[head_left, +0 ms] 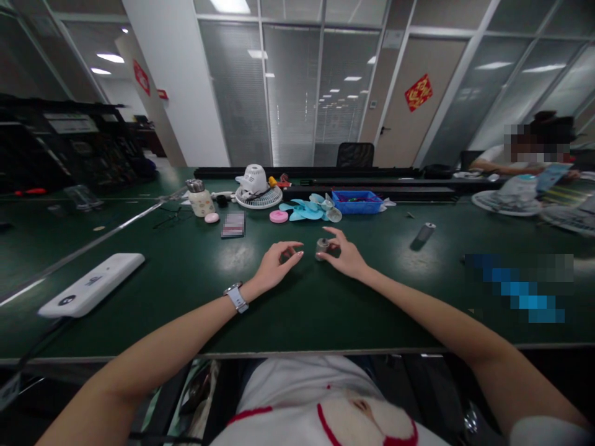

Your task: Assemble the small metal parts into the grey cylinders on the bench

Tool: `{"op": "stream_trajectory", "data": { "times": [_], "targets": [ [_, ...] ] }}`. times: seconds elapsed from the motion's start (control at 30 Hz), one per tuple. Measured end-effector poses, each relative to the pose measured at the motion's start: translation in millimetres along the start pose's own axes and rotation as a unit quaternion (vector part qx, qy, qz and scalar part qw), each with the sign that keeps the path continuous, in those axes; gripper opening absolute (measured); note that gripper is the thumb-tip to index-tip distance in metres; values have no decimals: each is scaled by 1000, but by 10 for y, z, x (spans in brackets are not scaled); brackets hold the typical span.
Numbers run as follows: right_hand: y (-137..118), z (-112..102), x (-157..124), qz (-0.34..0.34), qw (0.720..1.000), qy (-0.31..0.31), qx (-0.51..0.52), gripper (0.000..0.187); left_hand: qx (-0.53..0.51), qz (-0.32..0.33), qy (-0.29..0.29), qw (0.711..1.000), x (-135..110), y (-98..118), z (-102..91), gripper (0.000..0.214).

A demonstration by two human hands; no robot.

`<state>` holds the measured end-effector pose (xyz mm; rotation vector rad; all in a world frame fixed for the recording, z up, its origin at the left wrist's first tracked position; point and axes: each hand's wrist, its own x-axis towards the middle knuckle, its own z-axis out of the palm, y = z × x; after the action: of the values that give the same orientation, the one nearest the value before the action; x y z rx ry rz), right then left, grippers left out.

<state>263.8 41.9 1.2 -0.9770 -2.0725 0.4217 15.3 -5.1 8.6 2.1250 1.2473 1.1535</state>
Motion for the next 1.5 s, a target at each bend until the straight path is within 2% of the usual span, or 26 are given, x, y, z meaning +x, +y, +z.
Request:
{"op": "stream_trajectory", "data": {
  "times": [0.07, 0.17, 0.37, 0.47, 0.57, 0.63, 0.73, 0.87, 1.0, 1.1, 1.2, 1.37, 1.5],
  "targets": [
    [-225, 158, -84, -30, 998, -48, 37, 77, 13, 21, 4, 1000, -22, 40, 21, 38],
    [-375, 279, -180, -63, 993, -77, 59, 77, 35, 37, 10, 999, -22, 28, 48, 30],
    [-356, 312, -214, -65, 994, -72, 45, 74, 44, 44, 18, 998, 34, 49, 66, 25],
    [-361, 310, -214, -62, 995, -74, 34, 77, 34, 53, 49, 997, 66, 101, 14, 25],
    [-379, 308, -224, -56, 994, -79, 41, 81, 39, 40, 80, 995, 90, 60, -84, 27],
    [-383, 293, -226, -51, 994, -80, 54, 82, 63, 20, 47, 997, 97, -39, -138, 25],
    [-331, 211, -183, -44, 996, -55, 50, 83, 81, -31, -55, 995, 96, -227, -159, 23],
    [-11, -82, -4, -20, 998, 58, -8, 77, 76, -47, -109, 990, 93, -370, -113, 24],
    [652, -549, 150, 70, 970, 191, -130, 71, 56, -44, -112, 991, 100, -385, -89, 27],
    [1163, -870, 144, 162, 938, 212, -223, 68, 33, -74, -114, 990, 106, -369, -91, 38],
    [1480, -1044, 89, 226, 914, 199, -274, 68, 34, -112, -86, 989, 118, -351, -93, 50],
    [1619, -1061, 51, 237, 909, 175, -293, 66, 51, -148, -38, 987, 154, -382, -93, 55],
    [1472, -1009, 78, 204, 899, 206, -329, 77, 42, -151, -16, 987, 163, -403, -90, 56]
  ]
}}
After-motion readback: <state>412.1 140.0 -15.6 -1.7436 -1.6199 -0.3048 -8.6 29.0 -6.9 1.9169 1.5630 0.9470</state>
